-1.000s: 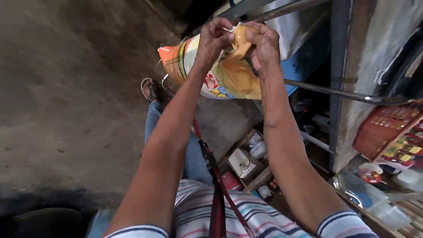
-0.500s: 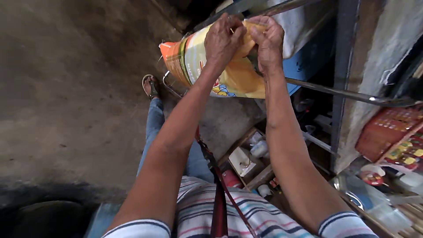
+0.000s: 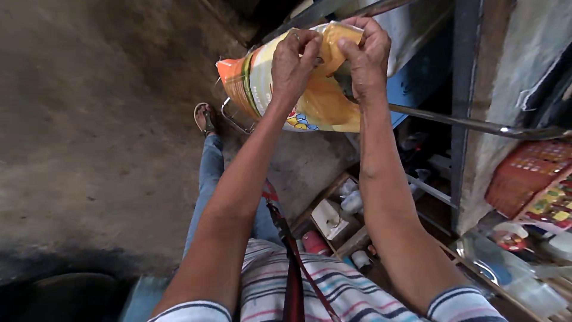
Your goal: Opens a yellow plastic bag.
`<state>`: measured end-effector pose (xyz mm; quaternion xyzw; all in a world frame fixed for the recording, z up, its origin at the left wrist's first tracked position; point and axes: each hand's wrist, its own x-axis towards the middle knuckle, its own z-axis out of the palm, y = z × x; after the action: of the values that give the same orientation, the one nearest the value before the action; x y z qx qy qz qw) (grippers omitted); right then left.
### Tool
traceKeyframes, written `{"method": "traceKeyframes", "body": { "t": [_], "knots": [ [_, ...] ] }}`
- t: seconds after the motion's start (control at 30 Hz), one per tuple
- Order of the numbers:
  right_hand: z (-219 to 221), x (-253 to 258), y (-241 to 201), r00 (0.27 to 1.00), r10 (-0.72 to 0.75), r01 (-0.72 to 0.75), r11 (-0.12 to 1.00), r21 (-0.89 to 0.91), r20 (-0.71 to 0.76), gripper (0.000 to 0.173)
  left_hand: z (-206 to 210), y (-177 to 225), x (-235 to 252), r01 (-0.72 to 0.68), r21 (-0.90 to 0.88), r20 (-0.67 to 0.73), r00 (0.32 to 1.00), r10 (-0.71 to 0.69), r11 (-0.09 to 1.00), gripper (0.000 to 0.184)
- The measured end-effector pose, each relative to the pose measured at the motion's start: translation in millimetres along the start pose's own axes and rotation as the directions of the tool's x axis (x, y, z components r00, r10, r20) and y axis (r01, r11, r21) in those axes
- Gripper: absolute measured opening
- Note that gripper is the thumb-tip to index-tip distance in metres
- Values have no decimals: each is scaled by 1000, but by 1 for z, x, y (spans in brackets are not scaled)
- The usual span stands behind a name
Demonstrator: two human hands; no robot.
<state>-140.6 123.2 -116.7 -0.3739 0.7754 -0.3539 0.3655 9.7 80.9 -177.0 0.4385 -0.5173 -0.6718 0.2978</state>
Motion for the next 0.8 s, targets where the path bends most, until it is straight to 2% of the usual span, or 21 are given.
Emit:
{"method": "traceKeyframes", "body": {
  "t": [0.13, 0.27, 0.37, 0.43, 0.5, 0.57, 0.67, 0.8],
  "knots": [
    [2, -1, -1, 1000, -4, 4, 1000, -24, -16, 26, 7, 0, 16, 47, 27, 27, 999, -47, 999, 19],
    [3, -1, -8, 997, -66, 75, 972, -224, 45, 25, 7, 11, 26, 68, 273, 79, 993, -93, 960, 21],
    [5, 0, -5, 998, -54, 58, 983, -173, 29, 24, 4, 12, 21, -17, 387, 137, 990, -39, 922, 25],
    [8, -1, 1, 998, -14, 13, 1000, -19, -55, 25, -3, 4, 5, -49, 332, 176, 984, -11, 942, 28],
    [8, 0, 6, 989, 22, -7, 995, 101, -147, 24, -13, -6, -18, -16, 201, 195, 981, -24, 979, 27],
    [8, 0, 9, 982, 44, -13, 986, 167, -181, 22, -20, -13, -37, 14, 117, 157, 987, -33, 993, 26],
    [9, 2, 8, 979, 37, -2, 985, 171, -200, 20, -21, -6, -30, -16, 150, 85, 996, 3, 989, 32],
    [13, -2, 3, 975, -23, 49, 992, 113, -223, 27, 1, 5, 13, -42, 214, 132, 991, 13, 976, 32]
  ]
}}
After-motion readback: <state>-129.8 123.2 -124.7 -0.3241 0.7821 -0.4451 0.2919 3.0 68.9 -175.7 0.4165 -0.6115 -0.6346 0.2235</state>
